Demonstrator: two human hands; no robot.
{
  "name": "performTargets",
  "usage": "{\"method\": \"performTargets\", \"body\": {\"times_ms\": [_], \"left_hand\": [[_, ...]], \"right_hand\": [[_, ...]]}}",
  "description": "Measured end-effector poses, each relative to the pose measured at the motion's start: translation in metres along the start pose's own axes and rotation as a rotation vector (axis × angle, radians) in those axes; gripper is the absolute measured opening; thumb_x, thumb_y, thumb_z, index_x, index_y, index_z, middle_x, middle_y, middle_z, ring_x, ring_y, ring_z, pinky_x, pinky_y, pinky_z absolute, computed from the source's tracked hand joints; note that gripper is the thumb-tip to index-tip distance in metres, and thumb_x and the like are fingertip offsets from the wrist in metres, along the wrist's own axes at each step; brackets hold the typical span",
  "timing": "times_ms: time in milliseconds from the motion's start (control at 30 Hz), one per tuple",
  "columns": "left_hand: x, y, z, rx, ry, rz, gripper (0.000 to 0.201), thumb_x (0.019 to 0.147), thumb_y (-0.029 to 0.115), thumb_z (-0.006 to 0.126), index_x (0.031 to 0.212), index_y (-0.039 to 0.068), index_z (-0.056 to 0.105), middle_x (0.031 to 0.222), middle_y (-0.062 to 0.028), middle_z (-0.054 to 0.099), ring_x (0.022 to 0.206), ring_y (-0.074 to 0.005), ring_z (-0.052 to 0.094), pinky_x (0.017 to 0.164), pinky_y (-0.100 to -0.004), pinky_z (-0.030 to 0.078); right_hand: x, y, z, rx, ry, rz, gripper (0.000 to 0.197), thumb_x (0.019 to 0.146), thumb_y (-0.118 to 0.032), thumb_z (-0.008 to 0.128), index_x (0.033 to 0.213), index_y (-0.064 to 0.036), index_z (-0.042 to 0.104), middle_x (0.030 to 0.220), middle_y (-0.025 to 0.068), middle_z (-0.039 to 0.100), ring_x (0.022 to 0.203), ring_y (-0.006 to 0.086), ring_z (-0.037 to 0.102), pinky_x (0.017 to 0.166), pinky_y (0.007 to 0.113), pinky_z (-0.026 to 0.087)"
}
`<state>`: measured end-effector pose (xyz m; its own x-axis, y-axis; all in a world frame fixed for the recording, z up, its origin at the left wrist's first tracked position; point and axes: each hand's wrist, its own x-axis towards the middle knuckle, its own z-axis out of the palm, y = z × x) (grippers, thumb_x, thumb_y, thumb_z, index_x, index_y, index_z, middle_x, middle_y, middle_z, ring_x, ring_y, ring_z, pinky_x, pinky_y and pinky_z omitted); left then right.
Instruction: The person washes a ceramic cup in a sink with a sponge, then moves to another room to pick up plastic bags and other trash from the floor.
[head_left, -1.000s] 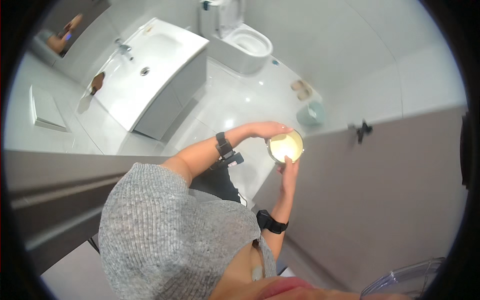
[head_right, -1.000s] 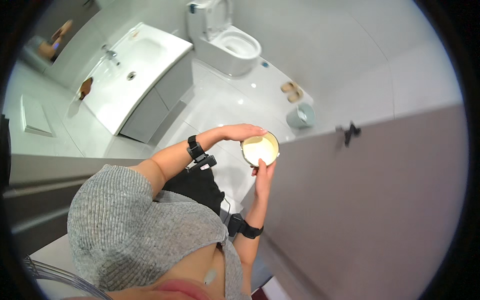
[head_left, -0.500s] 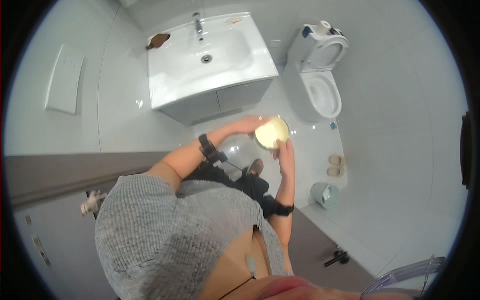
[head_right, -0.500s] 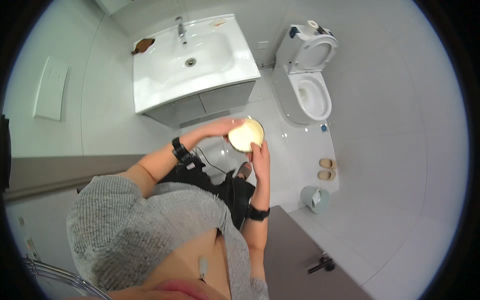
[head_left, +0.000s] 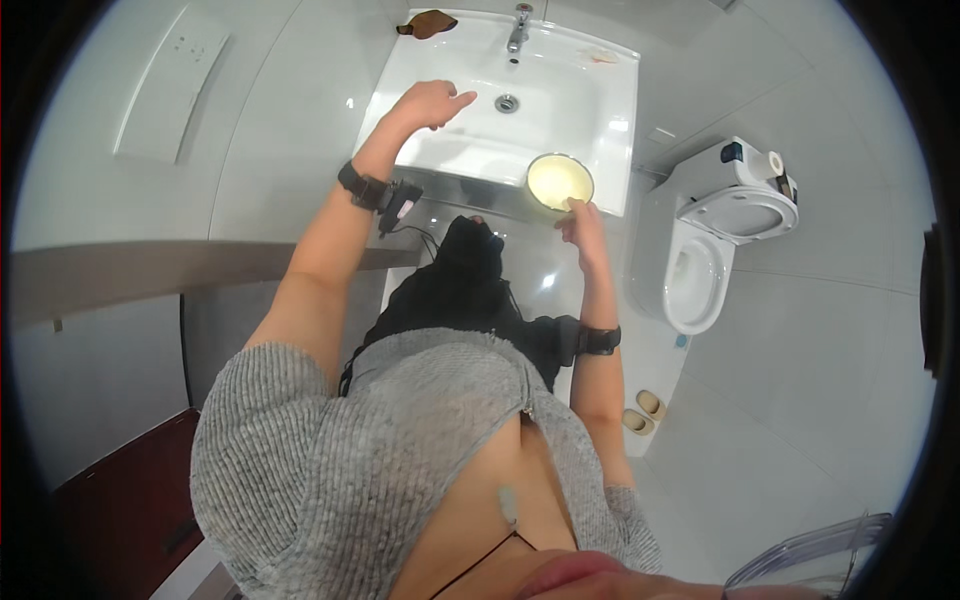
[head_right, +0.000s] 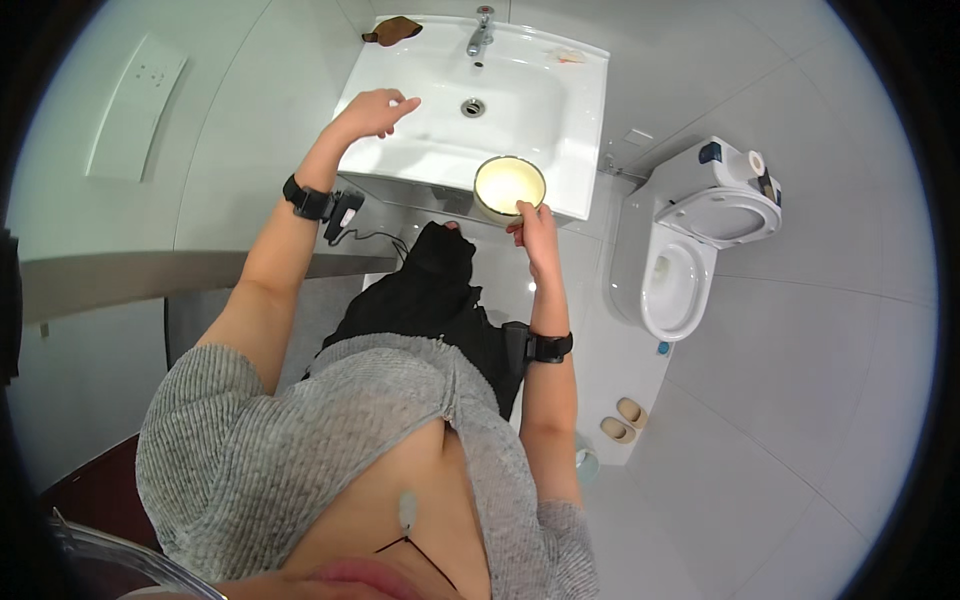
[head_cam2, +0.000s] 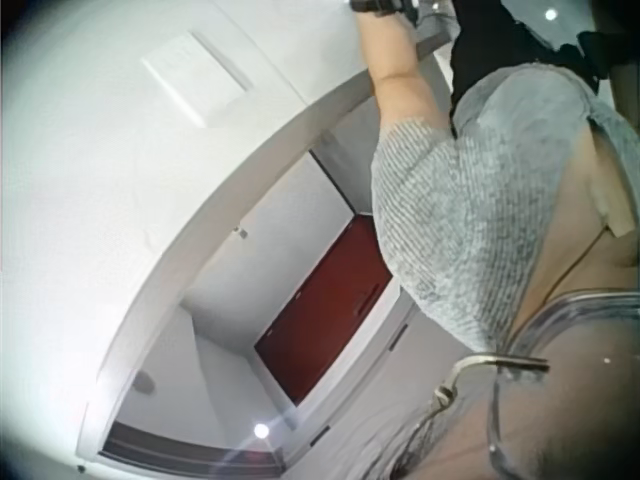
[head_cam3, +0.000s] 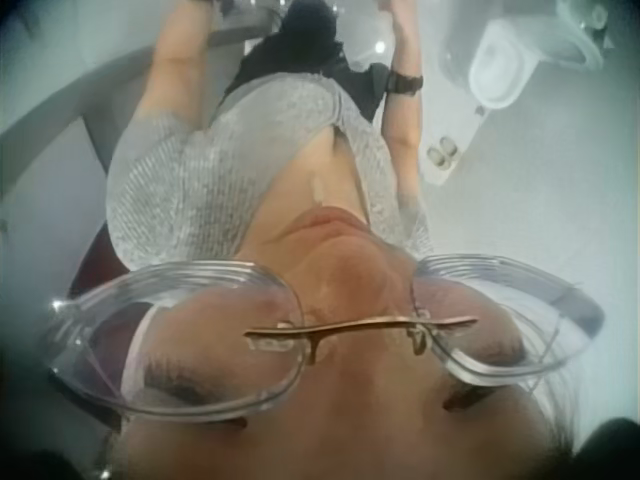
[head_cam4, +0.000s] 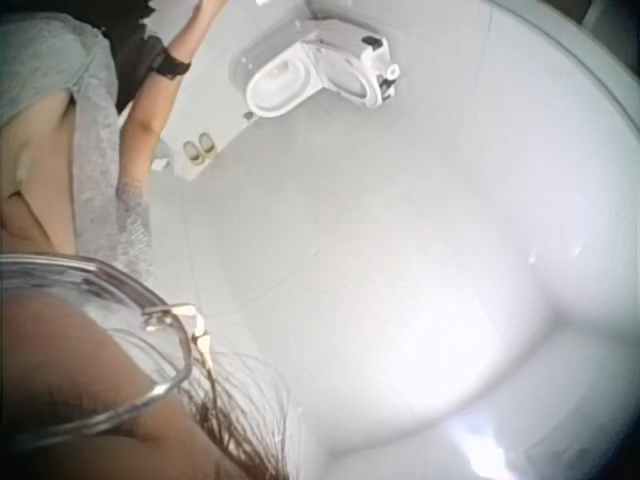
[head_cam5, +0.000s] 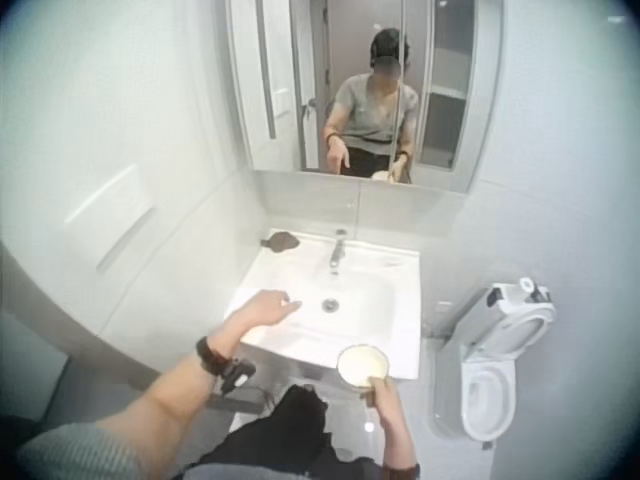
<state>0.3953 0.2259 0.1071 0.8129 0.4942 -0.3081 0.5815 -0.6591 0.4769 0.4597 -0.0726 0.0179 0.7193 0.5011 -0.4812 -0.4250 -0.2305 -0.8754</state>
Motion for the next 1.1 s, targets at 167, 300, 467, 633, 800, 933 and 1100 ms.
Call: {"method": "performTargets", "body": {"times_ms": [167,300,467,633,800,933,1100], "left_hand": [[0.083,-0.008,-0.021,0.052,-0.004,0.11,0.061,0.077,0.05,0.053,0.112,-0.001,0.052,0.079,-0.0153,0.063,0.056,-0.0203,0.06,0.059,-0.0296,0.049],[0.146,0.005,-0.03,0.055,-0.161,0.133,0.062,0.076,0.051,0.053,0.111,-0.001,0.052,0.079,-0.0173,0.063,0.06,-0.0224,0.061,0.065,-0.0319,0.049],[0.236,-0.022,-0.039,0.136,-0.001,0.127,0.063,0.076,0.046,0.053,0.118,0.0,0.047,0.102,-0.0225,0.057,0.096,-0.0321,0.055,0.084,-0.0352,0.044],[0.307,-0.082,-0.039,0.205,-0.021,-0.171,0.063,0.08,0.041,0.051,0.133,0.013,0.031,0.139,-0.0145,0.023,0.123,-0.0357,0.03,0.096,-0.0432,0.034],[0.332,-0.194,-0.008,0.486,0.061,-0.005,0.051,0.085,0.041,0.043,0.133,0.029,0.03,0.144,-0.0075,0.011,0.13,-0.0305,0.015,0.102,-0.0517,0.02],[0.304,-0.216,0.007,0.438,0.179,-0.031,0.051,0.089,0.041,0.035,0.136,0.028,0.022,0.143,-0.004,0.016,0.129,-0.0292,0.019,0.1,-0.0494,0.025],[0.201,-0.198,0.056,0.448,0.281,-0.076,0.047,0.088,0.036,0.038,0.133,0.023,0.03,0.138,-0.0097,0.025,0.118,-0.0326,0.031,0.09,-0.0453,0.038]], "right_hand": [[0.073,-0.023,0.022,-0.033,0.008,0.067,0.03,0.081,-0.028,0.05,0.091,-0.0001,0.046,0.062,0.0077,0.055,0.047,0.0087,0.042,0.046,0.022,0.037],[0.107,-0.047,0.034,-0.038,0.031,0.092,0.028,0.081,-0.027,0.048,0.089,-0.0007,0.045,0.06,0.0064,0.054,0.047,0.0084,0.041,0.046,0.022,0.037],[0.141,-0.073,0.058,-0.061,0.029,0.085,0.028,0.081,-0.028,0.048,0.088,-0.0009,0.045,0.06,0.0065,0.054,0.046,0.0085,0.041,0.044,0.021,0.036],[0.151,-0.07,0.04,-0.029,0.021,0.18,0.029,0.081,-0.03,0.049,0.089,-0.0022,0.046,0.06,0.0062,0.055,0.047,0.0076,0.042,0.045,0.021,0.037],[0.16,-0.075,0.031,-0.097,0.02,0.167,0.027,0.082,-0.027,0.05,0.094,-0.0029,0.047,0.061,0.007,0.055,0.047,0.0079,0.042,0.045,0.021,0.035],[0.164,-0.069,0.017,-0.042,0.009,0.194,0.028,0.083,-0.026,0.047,0.097,-0.002,0.047,0.063,0.0087,0.055,0.045,0.0081,0.041,0.045,0.021,0.034],[0.165,-0.068,-0.019,-0.09,-0.008,0.216,0.024,0.083,-0.027,0.048,0.09,-0.0041,0.047,0.064,0.0088,0.056,0.046,0.0077,0.041,0.045,0.021,0.033]]}}
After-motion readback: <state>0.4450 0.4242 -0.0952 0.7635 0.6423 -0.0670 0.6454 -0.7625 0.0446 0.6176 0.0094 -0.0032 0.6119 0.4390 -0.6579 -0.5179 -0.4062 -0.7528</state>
